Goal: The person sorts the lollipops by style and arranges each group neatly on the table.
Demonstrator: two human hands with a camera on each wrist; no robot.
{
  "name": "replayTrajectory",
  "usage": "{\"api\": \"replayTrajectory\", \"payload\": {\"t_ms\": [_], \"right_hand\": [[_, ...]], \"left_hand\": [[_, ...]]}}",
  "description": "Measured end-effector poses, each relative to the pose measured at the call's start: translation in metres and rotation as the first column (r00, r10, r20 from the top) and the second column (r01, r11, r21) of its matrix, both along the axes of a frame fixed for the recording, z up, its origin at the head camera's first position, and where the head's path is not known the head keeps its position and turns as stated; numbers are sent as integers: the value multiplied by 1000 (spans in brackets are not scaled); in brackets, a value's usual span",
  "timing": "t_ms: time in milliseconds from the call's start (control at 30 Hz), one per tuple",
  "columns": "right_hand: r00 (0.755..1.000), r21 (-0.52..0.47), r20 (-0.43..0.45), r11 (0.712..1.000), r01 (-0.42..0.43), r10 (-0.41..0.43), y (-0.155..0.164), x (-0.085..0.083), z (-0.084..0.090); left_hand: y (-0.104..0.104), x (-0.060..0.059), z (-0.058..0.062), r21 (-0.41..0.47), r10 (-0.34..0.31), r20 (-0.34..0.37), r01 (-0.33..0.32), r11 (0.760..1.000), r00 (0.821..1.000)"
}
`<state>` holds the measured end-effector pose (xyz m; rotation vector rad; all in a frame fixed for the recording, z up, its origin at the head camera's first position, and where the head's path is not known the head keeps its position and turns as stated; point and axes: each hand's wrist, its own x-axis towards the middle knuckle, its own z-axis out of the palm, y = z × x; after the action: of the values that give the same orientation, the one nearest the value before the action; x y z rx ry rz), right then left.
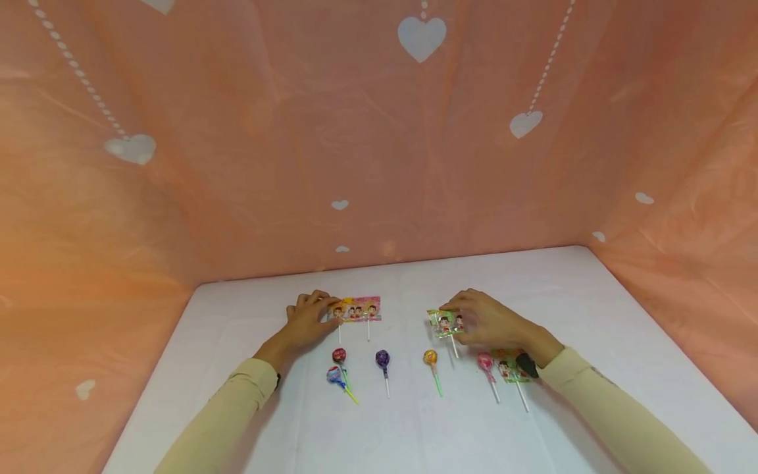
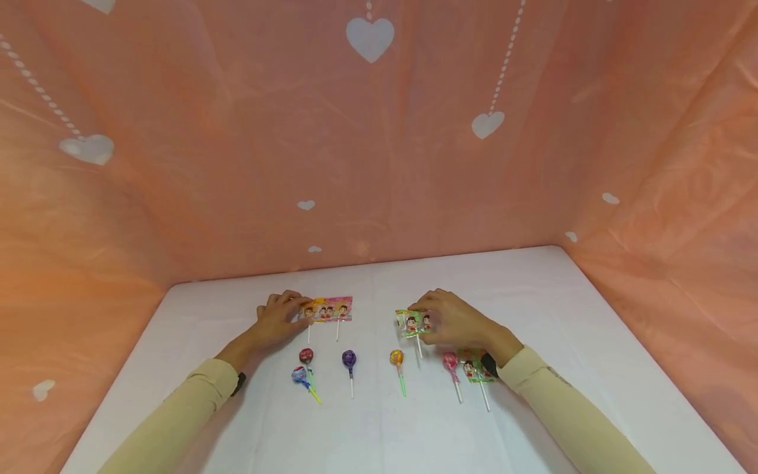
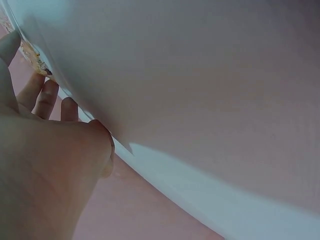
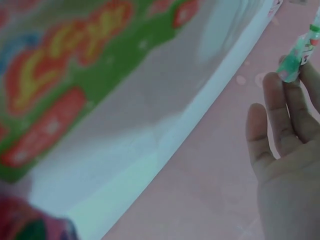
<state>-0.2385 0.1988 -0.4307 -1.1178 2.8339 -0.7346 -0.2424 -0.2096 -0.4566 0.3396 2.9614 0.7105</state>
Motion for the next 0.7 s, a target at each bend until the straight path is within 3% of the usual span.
{"api": "replayTrajectory", "payload": {"t_ms": [67,267,467,700], "right_hand": [[1000,9,8,1000,3,-3,-1,-3,-2],[996,28,-75,999,-46,48,-4,-10,-3],[997,16,-49,998,-65,65,-6,-16,-3],[992,6,-78,995,-98,99,-8,-28,-5]], "left_hand": [[0,0,0,2,0,4,0,1000,1000],[0,1,1,-4,0,1,0,1000,1000],[2,3,3,12,6,15,-6,1000,1000],[1,0,0,-3,8,2,-8,1000,1000]]}}
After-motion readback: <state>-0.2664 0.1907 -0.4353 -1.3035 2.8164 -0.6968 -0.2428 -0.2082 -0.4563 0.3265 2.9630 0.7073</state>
